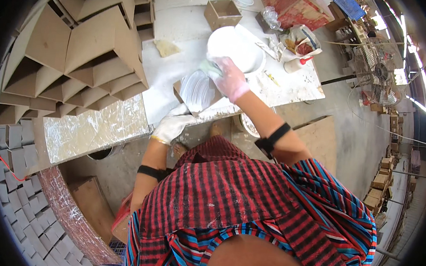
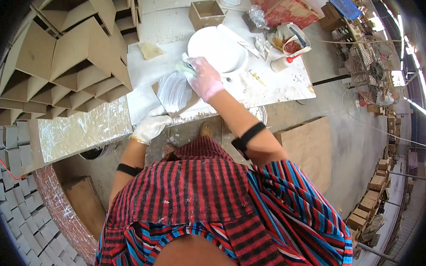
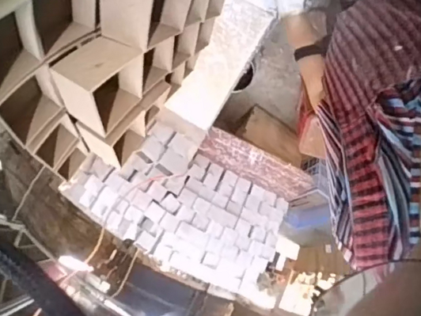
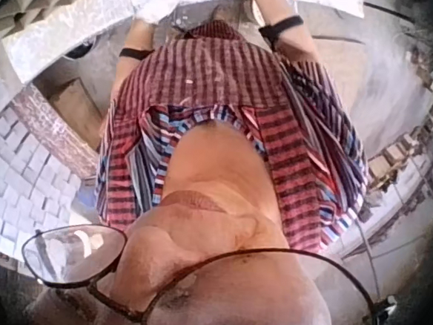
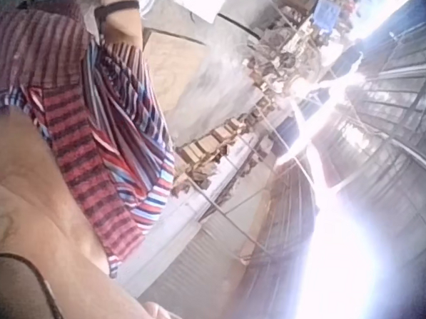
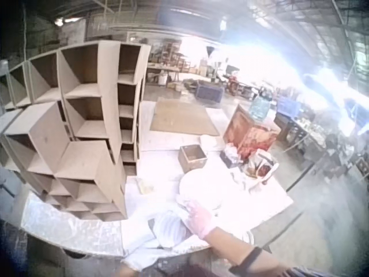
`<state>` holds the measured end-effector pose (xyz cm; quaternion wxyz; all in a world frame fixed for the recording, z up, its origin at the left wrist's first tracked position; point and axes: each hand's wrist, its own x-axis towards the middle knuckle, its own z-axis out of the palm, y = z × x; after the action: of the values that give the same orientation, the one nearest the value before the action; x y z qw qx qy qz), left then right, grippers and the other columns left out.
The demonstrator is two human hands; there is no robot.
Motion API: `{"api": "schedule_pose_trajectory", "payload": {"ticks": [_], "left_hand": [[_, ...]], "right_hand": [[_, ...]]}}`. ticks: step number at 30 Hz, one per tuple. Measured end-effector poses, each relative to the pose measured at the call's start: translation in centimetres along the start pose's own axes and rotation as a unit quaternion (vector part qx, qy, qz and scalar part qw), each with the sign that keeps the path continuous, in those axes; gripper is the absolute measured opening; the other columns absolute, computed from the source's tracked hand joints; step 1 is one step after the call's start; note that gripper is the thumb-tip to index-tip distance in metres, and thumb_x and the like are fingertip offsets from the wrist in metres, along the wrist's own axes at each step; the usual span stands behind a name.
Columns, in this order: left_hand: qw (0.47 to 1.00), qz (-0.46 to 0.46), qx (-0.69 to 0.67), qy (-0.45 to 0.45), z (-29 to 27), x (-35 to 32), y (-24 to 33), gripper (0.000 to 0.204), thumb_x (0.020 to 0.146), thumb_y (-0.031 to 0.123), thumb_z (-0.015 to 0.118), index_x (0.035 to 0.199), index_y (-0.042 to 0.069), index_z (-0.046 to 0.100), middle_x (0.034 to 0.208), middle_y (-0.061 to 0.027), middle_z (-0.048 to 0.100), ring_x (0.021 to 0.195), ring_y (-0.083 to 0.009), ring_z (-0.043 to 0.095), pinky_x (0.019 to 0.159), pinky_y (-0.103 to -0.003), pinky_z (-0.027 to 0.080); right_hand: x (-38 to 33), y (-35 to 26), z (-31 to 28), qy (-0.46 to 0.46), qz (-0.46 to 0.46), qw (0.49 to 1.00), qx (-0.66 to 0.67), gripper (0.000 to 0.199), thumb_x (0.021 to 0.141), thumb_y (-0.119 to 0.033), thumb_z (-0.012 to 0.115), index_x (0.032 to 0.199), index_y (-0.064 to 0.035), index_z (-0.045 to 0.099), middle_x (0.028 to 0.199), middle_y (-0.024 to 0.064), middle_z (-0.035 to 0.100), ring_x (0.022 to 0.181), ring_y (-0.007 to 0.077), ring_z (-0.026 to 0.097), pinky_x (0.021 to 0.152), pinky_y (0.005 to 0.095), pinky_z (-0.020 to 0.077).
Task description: The recorder is applying a white liquid finish or paint to small wooden box components using a cloth.
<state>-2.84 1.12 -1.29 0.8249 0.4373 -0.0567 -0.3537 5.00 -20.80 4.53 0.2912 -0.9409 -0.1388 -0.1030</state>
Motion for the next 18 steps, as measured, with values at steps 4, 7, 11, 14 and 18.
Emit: {"api": "schedule_pose_trajectory", "payload": {"ticks": [4,7,11,14,18], "left_hand": [[0.955,0.053,-0.286,0.053,-2.2,1.8,-2.9,0.039,0.088,0.004,0.048,0.126,-0.002,0.042,0.120,-0.0112,0.055,0.107,-0.0225,0.055,0.091,-0.037,0.046],[0.988,0.090,-0.035,0.119,-1.0,4.3,-2.4,0.035,0.087,0.006,0.051,0.122,0.001,0.049,0.120,-0.0099,0.056,0.110,-0.0245,0.054,0.094,-0.038,0.044],[0.954,0.148,0.158,0.206,2.1,6.8,1.1,0.035,0.090,0.018,0.051,0.121,0.003,0.051,0.120,-0.0088,0.057,0.107,-0.0238,0.056,0.093,-0.037,0.045],[0.936,0.088,-0.239,0.241,7.9,8.8,7.2,0.045,0.095,0.037,0.041,0.124,0.003,0.050,0.120,-0.0095,0.058,0.108,-0.0255,0.056,0.094,-0.039,0.044],[0.920,0.185,-0.235,0.255,10.6,9.4,11.6,0.048,0.095,0.038,0.036,0.127,0.004,0.047,0.125,-0.0103,0.054,0.112,-0.0290,0.053,0.097,-0.043,0.041]], "right_hand": [[-2.4,-0.2,-0.2,-0.016,0.175,0.959,0.224,0.040,0.080,-0.012,0.063,0.116,0.0001,0.051,0.112,0.0129,0.058,0.102,0.0205,0.057,0.089,0.0295,0.0442],[-1.8,-2.8,-2.8,-0.051,0.273,0.891,0.358,0.044,0.080,-0.013,0.065,0.117,0.0036,0.049,0.115,0.0139,0.058,0.104,0.0172,0.055,0.089,0.0275,0.0426],[0.2,-0.3,-4.1,-0.109,0.122,0.932,0.322,0.042,0.081,-0.016,0.065,0.117,0.0002,0.055,0.108,0.0106,0.063,0.098,0.0164,0.057,0.088,0.0289,0.0431],[2.1,-0.9,-7.8,-0.092,0.134,0.931,0.327,0.041,0.080,-0.015,0.064,0.117,-0.0023,0.056,0.111,0.0117,0.061,0.102,0.0173,0.056,0.089,0.0290,0.0424],[4.3,-3.9,-13.4,0.043,0.039,0.939,0.340,0.043,0.080,-0.012,0.062,0.120,-0.0007,0.053,0.113,0.0136,0.059,0.102,0.0193,0.057,0.089,0.0302,0.0424]]}}
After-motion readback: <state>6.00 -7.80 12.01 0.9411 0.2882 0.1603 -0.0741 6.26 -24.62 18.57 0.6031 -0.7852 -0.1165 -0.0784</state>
